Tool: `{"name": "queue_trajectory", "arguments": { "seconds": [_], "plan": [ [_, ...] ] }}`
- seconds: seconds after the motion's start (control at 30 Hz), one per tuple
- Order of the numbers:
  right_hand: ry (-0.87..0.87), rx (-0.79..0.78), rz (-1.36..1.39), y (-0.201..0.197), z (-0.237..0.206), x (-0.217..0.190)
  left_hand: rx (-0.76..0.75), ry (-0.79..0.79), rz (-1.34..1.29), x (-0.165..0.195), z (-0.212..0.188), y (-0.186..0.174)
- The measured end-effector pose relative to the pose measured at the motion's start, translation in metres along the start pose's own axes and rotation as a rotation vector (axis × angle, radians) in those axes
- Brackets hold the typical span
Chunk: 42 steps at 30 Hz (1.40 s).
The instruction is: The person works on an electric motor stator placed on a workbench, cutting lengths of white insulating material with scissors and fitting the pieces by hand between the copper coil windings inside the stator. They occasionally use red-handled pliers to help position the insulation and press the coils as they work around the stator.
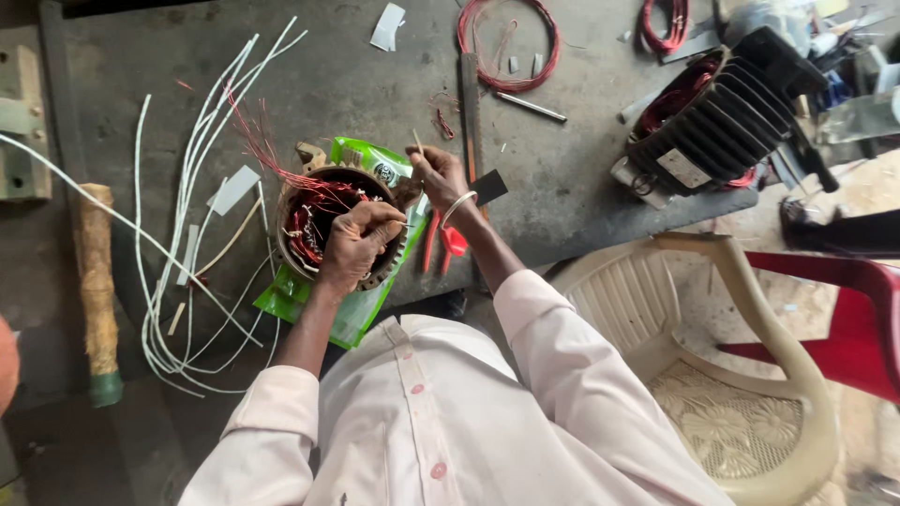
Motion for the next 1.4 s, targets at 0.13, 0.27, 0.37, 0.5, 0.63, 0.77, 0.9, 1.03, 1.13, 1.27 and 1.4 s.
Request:
{"name": "queue_trajectory", "arguments": {
  "seconds": [0.13,0.27,0.37,0.5,0.63,0.77,0.9,1.03,1.13,1.27,1.4],
  "plan": [
    [-0.022,0.01,-0.02,0.0,-0.006,0.005,-0.055,0.064,-0.009,-0.003,0.006,-0.008],
    [-0.119,0.119,-0.267,-0.014,-0.055,-0.003,-0.059,0.064,-0.208,-0.009,0.012,-0.012],
    [-0.235,-0.011,-0.334,0.002,-0.094,-0.004,-0.072,0.076,-0.176,-0.01,0.013,-0.016],
    [-0.271,0.046,-0.565,0.018,-0.107,0.014,-0.072,0.06,-0.06,-0.008,0.009,-0.021],
    [-0.432,0.187,-0.885,0.018,-0.097,0.02,-0.056,0.048,0.021,-0.002,0.007,-0.021],
    [-0.391,0.162,-0.916,0.009,-0.086,0.028,-0.031,0.124,0.171,0.005,0.006,-0.023],
    [0.28,0.087,0.597,0.0,-0.077,0.073,-0.027,0.234,0.068,0.008,0.004,-0.018],
    [0.255,-0.13,0.31,0.022,-0.085,0.06,-0.071,0.113,0.189,-0.005,-0.004,-0.011],
    [0.019,-0.001,0.156,0.003,-0.099,0.041,-0.094,0.209,0.184,-0.001,-0.007,-0.006],
    [-0.442,0.056,-0.797,-0.001,-0.13,0.004,-0.104,0.184,0.216,-0.003,-0.006,-0.007],
    [-0.546,0.202,-0.991,-0.007,-0.129,-0.007,-0.111,0.14,0.211,-0.004,-0.004,-0.005]
  ]
}}
Point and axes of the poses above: each hand's wrist, its own z-axis towards the middle knuckle, its own y-axis out of the palm, x = y × z, the point moved 7 cm from there along z, towards the middle knuckle, and after that the axes turned 7 degrees about y, right-handed, at the moved point
